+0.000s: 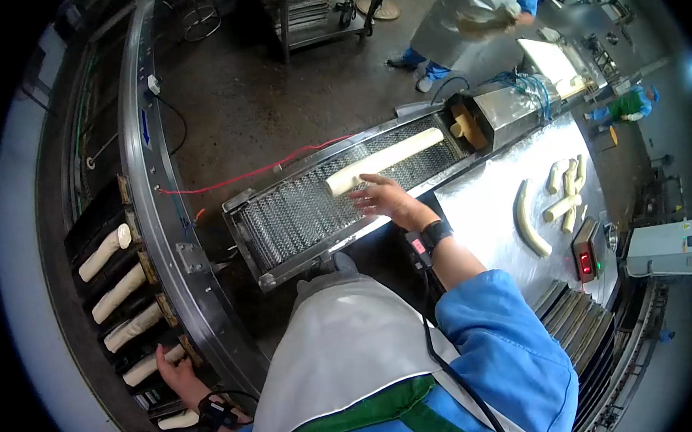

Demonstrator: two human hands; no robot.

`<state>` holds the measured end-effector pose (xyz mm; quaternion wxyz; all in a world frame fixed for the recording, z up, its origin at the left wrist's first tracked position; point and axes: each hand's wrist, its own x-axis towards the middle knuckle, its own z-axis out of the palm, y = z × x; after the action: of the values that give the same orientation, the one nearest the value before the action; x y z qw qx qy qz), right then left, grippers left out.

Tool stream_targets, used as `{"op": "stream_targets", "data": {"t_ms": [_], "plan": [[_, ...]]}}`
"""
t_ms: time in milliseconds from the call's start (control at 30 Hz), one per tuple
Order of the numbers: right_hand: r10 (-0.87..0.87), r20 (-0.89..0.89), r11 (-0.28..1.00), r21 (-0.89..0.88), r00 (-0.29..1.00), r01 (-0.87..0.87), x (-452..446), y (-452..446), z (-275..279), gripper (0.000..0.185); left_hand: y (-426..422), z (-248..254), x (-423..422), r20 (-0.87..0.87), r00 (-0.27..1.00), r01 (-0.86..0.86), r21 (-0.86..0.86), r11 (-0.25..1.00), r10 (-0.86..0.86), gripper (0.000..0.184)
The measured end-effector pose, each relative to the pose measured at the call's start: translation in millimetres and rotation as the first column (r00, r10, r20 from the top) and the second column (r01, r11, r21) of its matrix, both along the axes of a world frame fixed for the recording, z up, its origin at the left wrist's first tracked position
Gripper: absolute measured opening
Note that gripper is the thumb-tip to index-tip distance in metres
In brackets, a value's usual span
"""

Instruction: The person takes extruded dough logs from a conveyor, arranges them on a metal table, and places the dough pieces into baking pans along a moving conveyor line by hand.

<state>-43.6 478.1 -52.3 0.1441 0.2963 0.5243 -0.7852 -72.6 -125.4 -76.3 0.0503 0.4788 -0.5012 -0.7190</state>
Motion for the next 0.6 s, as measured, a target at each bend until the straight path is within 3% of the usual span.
{"op": "stream_targets", "data": {"t_ms": [67,133,167,267,300,333,400,467,533,600], "plan": [[0.061,-0.072,0.996,0.066,0.996,-0.057,-4,16,-10,0.063,-6,1,9,0.077,0.997,0.009,-0.073,0.997,-0.003,0.060],[0.022,0.005,0.999,0.045,1.000,-0.022,-14,11,17,0.055,9,14,23,0.038,0.999,0.011,-0.075,0.997,-0.008,0.059],[0.029,0.010,0.993,0.114,1.000,-0.030,-17,11,9,0.053,20,26,32,-0.016,1.000,0.013,-0.075,0.997,-0.014,0.059],[0.268,-0.012,0.891,0.383,0.963,-0.243,-55,-13,-14,0.046,58,66,47,-0.135,0.988,-0.102,-0.169,0.980,0.079,0.059],[0.372,-0.050,0.815,0.495,0.927,-0.300,-71,-20,-33,0.047,38,47,35,-0.033,0.975,-0.220,-0.264,0.939,0.219,0.076],[0.446,-0.088,0.735,0.604,0.891,-0.308,-83,-27,-51,0.048,50,70,23,0.030,0.964,-0.240,-0.325,0.915,0.264,0.087],[0.720,-0.052,0.250,0.950,0.692,-0.188,-102,-46,-73,0.050,56,77,13,-0.055,0.975,-0.221,-0.400,0.890,0.217,0.081],[0.754,0.285,-0.171,0.955,0.591,-0.242,-108,-82,-54,0.049,49,62,9,-0.223,0.971,-0.166,-0.349,0.922,0.090,0.074],[0.739,0.445,-0.385,0.895,0.505,-0.224,-111,-102,-59,0.045,48,59,0,-0.211,0.976,-0.128,-0.323,0.938,0.060,0.071],[0.732,0.444,-0.439,0.888,0.516,-0.141,-115,-107,-69,0.043,42,62,-1,-0.287,0.958,-0.105,-0.256,0.961,0.028,0.069]]}}
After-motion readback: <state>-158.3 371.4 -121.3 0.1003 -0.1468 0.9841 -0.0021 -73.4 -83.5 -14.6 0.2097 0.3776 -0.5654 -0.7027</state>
